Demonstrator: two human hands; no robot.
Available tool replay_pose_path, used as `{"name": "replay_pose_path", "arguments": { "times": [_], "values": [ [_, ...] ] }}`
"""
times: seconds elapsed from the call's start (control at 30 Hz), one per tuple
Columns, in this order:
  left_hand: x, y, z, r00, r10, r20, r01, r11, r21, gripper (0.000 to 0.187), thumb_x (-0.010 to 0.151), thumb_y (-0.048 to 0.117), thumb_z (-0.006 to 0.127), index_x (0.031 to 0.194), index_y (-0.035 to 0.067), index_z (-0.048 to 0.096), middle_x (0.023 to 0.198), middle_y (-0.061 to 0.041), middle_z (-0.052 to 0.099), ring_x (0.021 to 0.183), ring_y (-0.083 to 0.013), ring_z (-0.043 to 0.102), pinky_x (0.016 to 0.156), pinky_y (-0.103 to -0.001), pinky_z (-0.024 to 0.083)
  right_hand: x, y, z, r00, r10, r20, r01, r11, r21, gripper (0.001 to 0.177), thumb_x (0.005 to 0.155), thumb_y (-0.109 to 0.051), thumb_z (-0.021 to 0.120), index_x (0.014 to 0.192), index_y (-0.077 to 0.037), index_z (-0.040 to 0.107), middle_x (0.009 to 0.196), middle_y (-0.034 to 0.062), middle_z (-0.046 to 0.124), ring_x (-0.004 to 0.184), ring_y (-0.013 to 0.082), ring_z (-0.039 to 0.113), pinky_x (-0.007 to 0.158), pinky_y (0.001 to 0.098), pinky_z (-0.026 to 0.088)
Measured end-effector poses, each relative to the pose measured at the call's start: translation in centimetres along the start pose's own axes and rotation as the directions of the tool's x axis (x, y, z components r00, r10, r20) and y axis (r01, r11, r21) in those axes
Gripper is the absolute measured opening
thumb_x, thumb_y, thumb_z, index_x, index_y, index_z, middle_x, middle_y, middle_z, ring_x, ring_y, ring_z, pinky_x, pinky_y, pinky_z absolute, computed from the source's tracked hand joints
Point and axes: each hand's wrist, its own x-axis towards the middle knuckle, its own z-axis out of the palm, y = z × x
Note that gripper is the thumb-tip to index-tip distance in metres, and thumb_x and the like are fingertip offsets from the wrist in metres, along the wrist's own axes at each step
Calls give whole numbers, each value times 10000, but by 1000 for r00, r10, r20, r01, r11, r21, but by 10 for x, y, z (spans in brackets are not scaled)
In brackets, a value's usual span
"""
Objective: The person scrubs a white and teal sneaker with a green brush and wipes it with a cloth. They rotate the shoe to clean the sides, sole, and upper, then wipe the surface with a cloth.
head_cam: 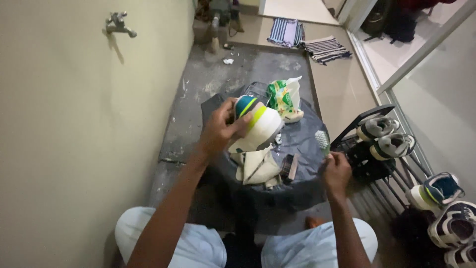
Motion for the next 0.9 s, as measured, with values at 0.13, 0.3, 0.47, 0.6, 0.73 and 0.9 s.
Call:
{"name": "replay_pose_path", "arguments": {
  "times": [0.13, 0.3, 0.47, 0.6, 0.73, 0.9],
  "values": [
    [-7, 25, -5, 999, -29, -32, 36, 972, 231, 400, 951, 388, 721, 1133, 55, 594, 856, -209, 721, 821, -359, 749, 827, -533, 593, 36, 93, 46, 994, -41, 102, 75, 932, -356, 174, 986, -191, 654, 1008, -60, 766, 871, 177, 708, 902, 415, 679, 840, 513, 513],
    [-10, 14, -13, 987, -13, -162, 122, 716, 687, 492, 942, 569, 619, 1154, 133, 539, 779, -185, 738, 820, -424, 747, 804, -569, 566, 56, 118, 76, 967, -67, 247, 241, 559, -793, 174, 764, -260, 829, 882, -133, 828, 903, 121, 754, 992, 377, 679, 889, 565, 525],
    [-3, -9, -25, 971, -55, -232, 188, 774, 605, 534, 948, 558, 618, 1138, 63, 561, 862, -228, 740, 873, -444, 742, 805, -589, 560, 17, 22, 97, 906, -404, 125, 330, 490, -807, 172, 855, -239, 719, 1010, -165, 721, 1107, 130, 640, 1167, 387, 565, 904, 589, 452],
    [-2, -19, -29, 948, -186, -260, 311, 723, 617, 539, 943, 587, 606, 1140, 85, 586, 938, -206, 762, 921, -423, 754, 856, -536, 583, 2, -20, 127, 921, -204, 331, 375, 692, -617, 123, 899, -137, 646, 925, -83, 754, 915, 179, 710, 975, 386, 690, 847, 503, 518],
    [2, -35, -30, 949, -208, -237, 312, 719, 621, 542, 944, 563, 613, 1152, 63, 592, 946, -246, 748, 979, -464, 716, 875, -593, 549, -10, -89, 141, 841, 198, 504, 130, 830, -543, 529, 977, -483, 586, 993, 20, 752, 969, 301, 740, 1005, 517, 712, 763, 600, 554],
    [-9, -42, -32, 935, -265, -235, 354, 718, 599, 490, 979, 522, 590, 1126, 55, 610, 929, -234, 752, 924, -438, 741, 833, -547, 585, -17, -64, 179, 798, 368, 478, -70, 843, -533, 337, 881, -340, 725, 1052, -53, 773, 1029, 241, 745, 1048, 489, 715, 812, 610, 565]
  ]
}}
